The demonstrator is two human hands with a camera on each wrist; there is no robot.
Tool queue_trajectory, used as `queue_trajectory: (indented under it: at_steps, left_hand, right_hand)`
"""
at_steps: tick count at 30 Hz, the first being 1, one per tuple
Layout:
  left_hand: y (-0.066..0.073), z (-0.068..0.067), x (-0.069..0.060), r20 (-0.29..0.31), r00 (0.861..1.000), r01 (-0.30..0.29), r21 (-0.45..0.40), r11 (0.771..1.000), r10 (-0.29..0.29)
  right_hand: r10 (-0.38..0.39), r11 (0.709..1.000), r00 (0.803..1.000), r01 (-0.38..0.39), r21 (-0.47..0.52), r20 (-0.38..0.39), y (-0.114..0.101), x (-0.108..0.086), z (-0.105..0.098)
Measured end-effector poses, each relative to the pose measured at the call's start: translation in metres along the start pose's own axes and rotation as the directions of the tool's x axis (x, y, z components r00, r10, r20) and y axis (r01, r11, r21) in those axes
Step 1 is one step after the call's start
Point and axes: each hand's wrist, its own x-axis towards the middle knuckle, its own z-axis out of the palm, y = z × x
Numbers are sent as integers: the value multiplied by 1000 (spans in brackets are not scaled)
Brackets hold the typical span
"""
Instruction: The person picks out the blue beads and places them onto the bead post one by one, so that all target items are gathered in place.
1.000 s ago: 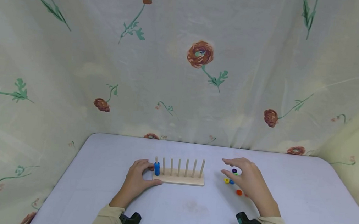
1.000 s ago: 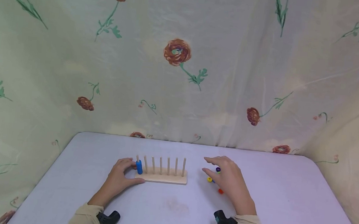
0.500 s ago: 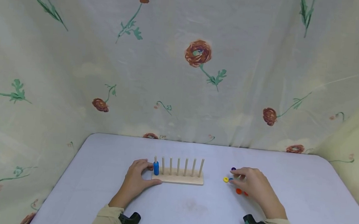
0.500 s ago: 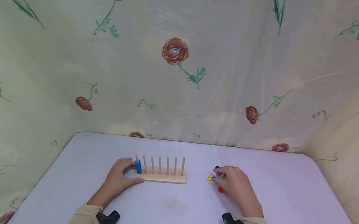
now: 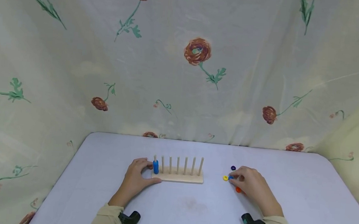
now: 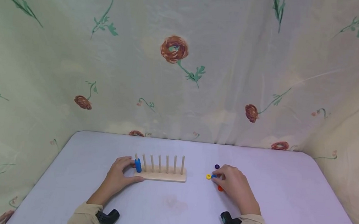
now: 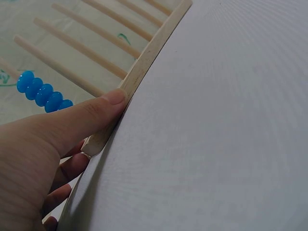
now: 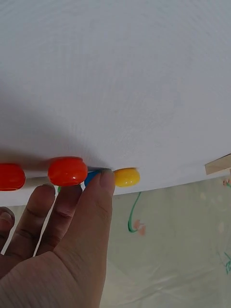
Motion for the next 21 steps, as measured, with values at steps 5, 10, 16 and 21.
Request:
queue_trajectory:
  at_steps: [5,10,16,21]
  left_hand:
    - [0,-1,0,2,1000,2,-3,1000,-2]
    - [1,-1,0,6,1000,11,-5,1000,-11]
    - [0,0,1,9,1000,19,3,1000,-19]
    - [0,0,1,10,1000,20,3,1000,-20]
  right_hand:
    - [-3,1000,1000,3,4,-26,0,-1,-1]
    - [-1,999,997,3,35,-77,0,-3,-5]
    - [2,999,996,3,51,-92,-3,-4,-9]
    - [-4,999,996,9,53,-87,-5,-3,-11]
